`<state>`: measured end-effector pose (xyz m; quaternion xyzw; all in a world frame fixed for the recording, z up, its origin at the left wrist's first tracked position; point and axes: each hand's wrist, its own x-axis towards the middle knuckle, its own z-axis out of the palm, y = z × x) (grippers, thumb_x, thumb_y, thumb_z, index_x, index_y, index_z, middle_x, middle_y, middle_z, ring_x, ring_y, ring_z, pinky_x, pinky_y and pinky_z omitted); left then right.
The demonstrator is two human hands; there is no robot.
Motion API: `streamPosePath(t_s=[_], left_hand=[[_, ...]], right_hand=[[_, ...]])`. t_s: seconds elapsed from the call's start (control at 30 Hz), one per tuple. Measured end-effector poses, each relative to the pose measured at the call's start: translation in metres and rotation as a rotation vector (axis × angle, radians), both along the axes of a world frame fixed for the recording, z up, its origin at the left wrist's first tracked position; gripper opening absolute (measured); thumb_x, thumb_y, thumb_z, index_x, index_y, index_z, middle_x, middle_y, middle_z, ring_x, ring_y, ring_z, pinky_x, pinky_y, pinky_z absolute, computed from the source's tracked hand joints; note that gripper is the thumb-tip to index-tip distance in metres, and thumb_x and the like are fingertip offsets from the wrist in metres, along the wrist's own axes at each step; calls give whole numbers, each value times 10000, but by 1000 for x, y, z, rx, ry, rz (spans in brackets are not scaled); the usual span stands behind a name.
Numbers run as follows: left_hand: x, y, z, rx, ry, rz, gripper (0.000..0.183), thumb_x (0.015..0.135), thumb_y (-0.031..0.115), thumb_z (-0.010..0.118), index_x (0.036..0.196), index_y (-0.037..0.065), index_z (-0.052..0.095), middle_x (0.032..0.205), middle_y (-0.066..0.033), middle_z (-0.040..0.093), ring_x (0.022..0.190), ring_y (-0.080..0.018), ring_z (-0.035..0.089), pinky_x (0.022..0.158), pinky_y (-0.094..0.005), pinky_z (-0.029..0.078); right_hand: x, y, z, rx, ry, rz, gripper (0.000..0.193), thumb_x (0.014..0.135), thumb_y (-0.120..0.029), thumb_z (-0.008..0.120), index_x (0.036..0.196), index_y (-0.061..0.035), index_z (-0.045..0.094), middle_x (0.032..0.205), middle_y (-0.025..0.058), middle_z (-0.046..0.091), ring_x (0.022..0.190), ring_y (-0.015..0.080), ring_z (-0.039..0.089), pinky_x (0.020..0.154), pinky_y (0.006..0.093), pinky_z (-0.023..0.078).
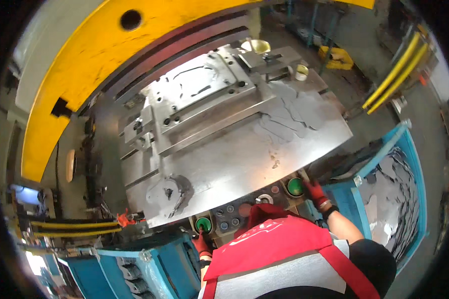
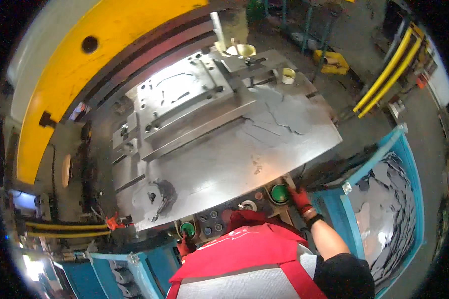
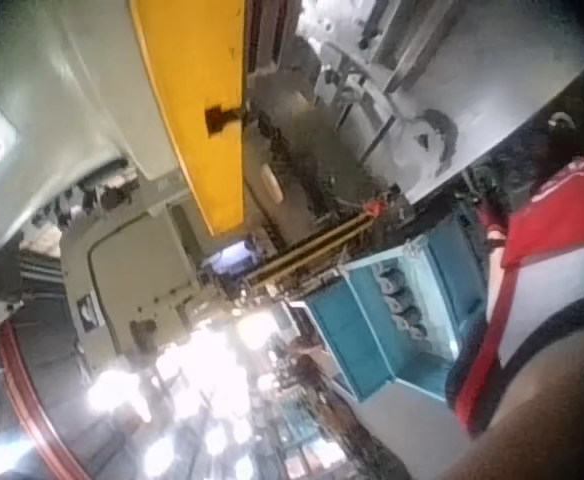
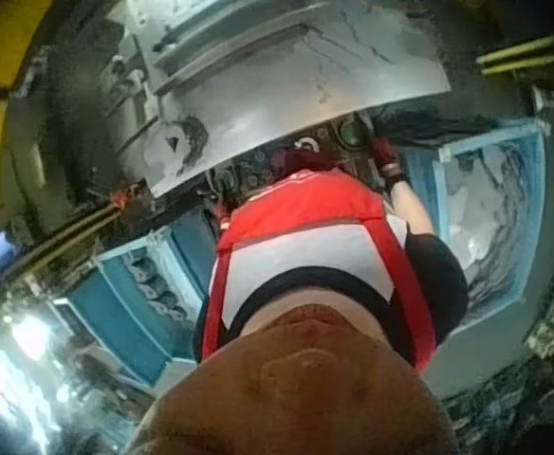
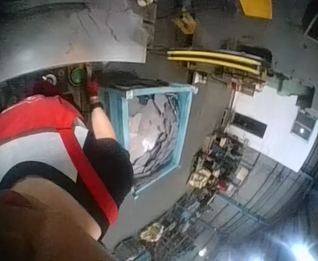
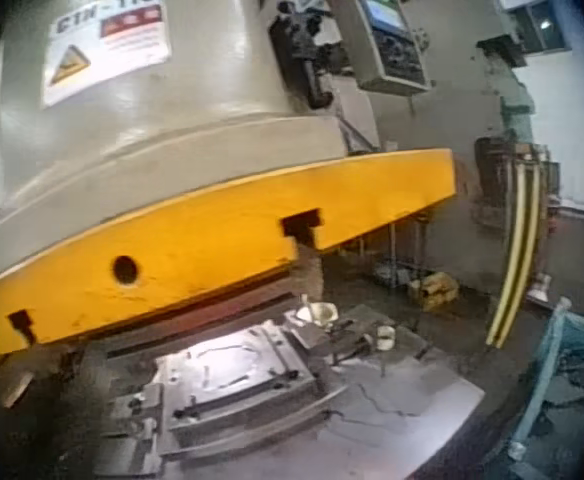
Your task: Operating a large metal stamping press to shape flat metal sheets into components.
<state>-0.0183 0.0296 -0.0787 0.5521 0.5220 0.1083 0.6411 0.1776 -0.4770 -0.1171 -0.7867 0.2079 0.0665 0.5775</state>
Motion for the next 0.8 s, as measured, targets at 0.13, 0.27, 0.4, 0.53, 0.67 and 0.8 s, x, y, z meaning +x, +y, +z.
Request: streamPosePath(t_s=[0.13,0.27,0.4,0.53,0.67,0.8], left_hand=[[-7,16,-22,-5,47,24,650,706,305,718,1170,41,347,1023,-140,541,861,-249,540,703,-388,454],[32,-13,24,-52,19,224,653,673,253,751,1138,56,338,962,-124,539,765,-252,545,610,-410,465],[38,-26,67,-16,56,152,601,665,256,756,1057,60,345,861,-103,534,645,-223,527,512,-396,450],[20,-16,27,171,12,14,617,651,241,769,1058,64,341,777,-110,517,571,-202,505,441,-324,416],[42,-32,69,-49,66,207,617,659,248,762,1068,57,341,750,-107,511,541,-205,504,423,-329,404],[7,-2,-3,179,4,-50,583,696,270,726,1087,67,344,742,-92,510,530,-210,503,415,-338,384]], right_hand=[[12,55,80,-369,74,71,697,655,-376,717,1175,13,465,1108,216,551,1030,324,525,859,388,419],[10,52,69,-292,43,5,846,602,-433,737,1243,12,412,1173,255,493,1105,382,462,911,414,392],[9,57,76,-158,-60,-30,660,642,-210,743,1192,23,462,1109,188,565,1011,282,549,857,361,432],[7,51,43,-284,-25,-59,645,643,-168,749,1182,38,461,1116,162,560,1003,248,545,857,345,432],[7,38,15,-219,-59,-22,633,652,-149,743,1185,35,456,1125,158,554,1001,242,543,864,341,428],[7,44,34,-218,-51,12,607,670,-161,735,1174,36,460,1120,157,558,1004,244,541,868,340,425]])
